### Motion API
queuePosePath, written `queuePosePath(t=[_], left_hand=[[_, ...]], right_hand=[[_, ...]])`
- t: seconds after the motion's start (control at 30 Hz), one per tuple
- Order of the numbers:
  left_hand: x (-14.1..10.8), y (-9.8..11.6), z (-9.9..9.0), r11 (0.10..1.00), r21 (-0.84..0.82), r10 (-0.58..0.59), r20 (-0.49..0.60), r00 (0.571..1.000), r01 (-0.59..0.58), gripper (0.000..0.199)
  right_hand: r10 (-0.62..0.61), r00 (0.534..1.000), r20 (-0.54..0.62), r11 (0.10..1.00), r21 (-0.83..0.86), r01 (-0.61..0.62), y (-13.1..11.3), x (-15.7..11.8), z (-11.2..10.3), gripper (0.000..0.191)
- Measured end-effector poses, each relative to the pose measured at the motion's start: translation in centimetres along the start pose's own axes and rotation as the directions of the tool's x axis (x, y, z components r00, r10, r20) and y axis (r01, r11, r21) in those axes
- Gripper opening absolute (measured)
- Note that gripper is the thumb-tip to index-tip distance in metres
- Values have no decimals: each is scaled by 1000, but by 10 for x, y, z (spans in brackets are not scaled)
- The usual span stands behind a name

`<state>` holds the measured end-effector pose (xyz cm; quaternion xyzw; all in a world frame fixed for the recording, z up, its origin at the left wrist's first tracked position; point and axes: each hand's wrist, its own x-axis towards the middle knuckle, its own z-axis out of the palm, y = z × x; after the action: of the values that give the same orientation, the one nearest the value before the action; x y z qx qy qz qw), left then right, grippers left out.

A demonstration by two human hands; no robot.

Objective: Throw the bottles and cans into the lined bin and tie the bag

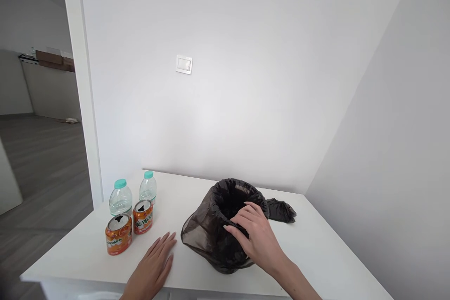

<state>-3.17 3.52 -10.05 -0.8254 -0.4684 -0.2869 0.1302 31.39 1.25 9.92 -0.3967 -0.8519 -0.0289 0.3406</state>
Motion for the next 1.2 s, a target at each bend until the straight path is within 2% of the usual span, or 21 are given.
queuePosePath(t=[0.1, 0.2, 0.27, 0.33, 0.37, 0.4, 0.47, 0.5, 0.53, 0.57, 0.63, 0.7, 0.73, 0.83, 0.97, 1.1, 1.2], left_hand=[[-5, -2, -15, 998, -57, 1, -26, 1000, -3, 36], [-2, -5, -41, 996, -82, -46, -94, 994, 38, 28], [8, -10, -65, 995, -67, -82, -159, 984, 73, 23], [27, -19, -91, 993, -18, -115, -230, 967, 113, 23], [39, -25, -105, 991, 21, -121, -260, 958, 131, 23], [52, -31, -117, 986, 68, -126, -272, 954, 149, 25], [79, -46, -135, 970, 175, -117, -273, 955, 169, 31], [92, -54, -141, 959, 229, -107, -259, 960, 168, 34], [104, -61, -144, 947, 277, -93, -242, 966, 160, 36], [115, -68, -144, 937, 316, -78, -218, 973, 146, 39], [132, -81, -140, 919, 372, -66, -172, 983, 127, 42], [146, -91, -132, 900, 414, -88, -134, 987, 136, 43], [153, -95, -128, 891, 429, -112, -112, 987, 149, 44], [169, -100, -122, 882, 439, -184, -20, 983, 174, 41], [179, -96, -125, 896, 415, -203, 64, 977, 159, 37], [175, -84, -138, 897, 411, -226, 106, 968, 165, 39], [179, -65, -163, 910, 372, -204, 11, 979, 185, 40]], right_hand=[[-25, 999, 41, 999, 27, 24, -11, 6, 0, 21], [-29, 999, 35, 999, 38, 28, -18, 1, -6, 17], [11, 999, -33, 999, 50, -9, -17, -11, -13, 23], [124, 979, -160, 990, 91, -111, -6, -31, -18, 30], [216, 946, -242, 973, 133, -188, 4, -42, -19, 30], [332, 893, -305, 939, 193, -284, 16, -54, -17, 30], [589, 705, -395, 806, 355, -474, 48, -78, -7, 35], [706, 602, -372, 705, 445, -552, 64, -89, 2, 39], [794, 527, -302, 602, 514, -611, 81, -99, 13, 43], [844, 493, -210, 517, 560, -647, 96, -109, 27, 47], [857, 515, -30, 426, 603, -674, 119, -125, 59, 51], [828, 545, 130, 364, 615, -699, 130, -137, 91, 49], [814, 554, 174, 351, 611, -709, 132, -141, 106, 46], [754, 630, 185, 437, 575, -692, 130, -150, 135, 36], [716, 687, 127, 552, 501, -667, 124, -156, 143, 32], [711, 693, 122, 561, 497, -662, 127, -162, 140, 37], [706, 700, 112, 565, 507, -651, 130, -163, 141, 37]])
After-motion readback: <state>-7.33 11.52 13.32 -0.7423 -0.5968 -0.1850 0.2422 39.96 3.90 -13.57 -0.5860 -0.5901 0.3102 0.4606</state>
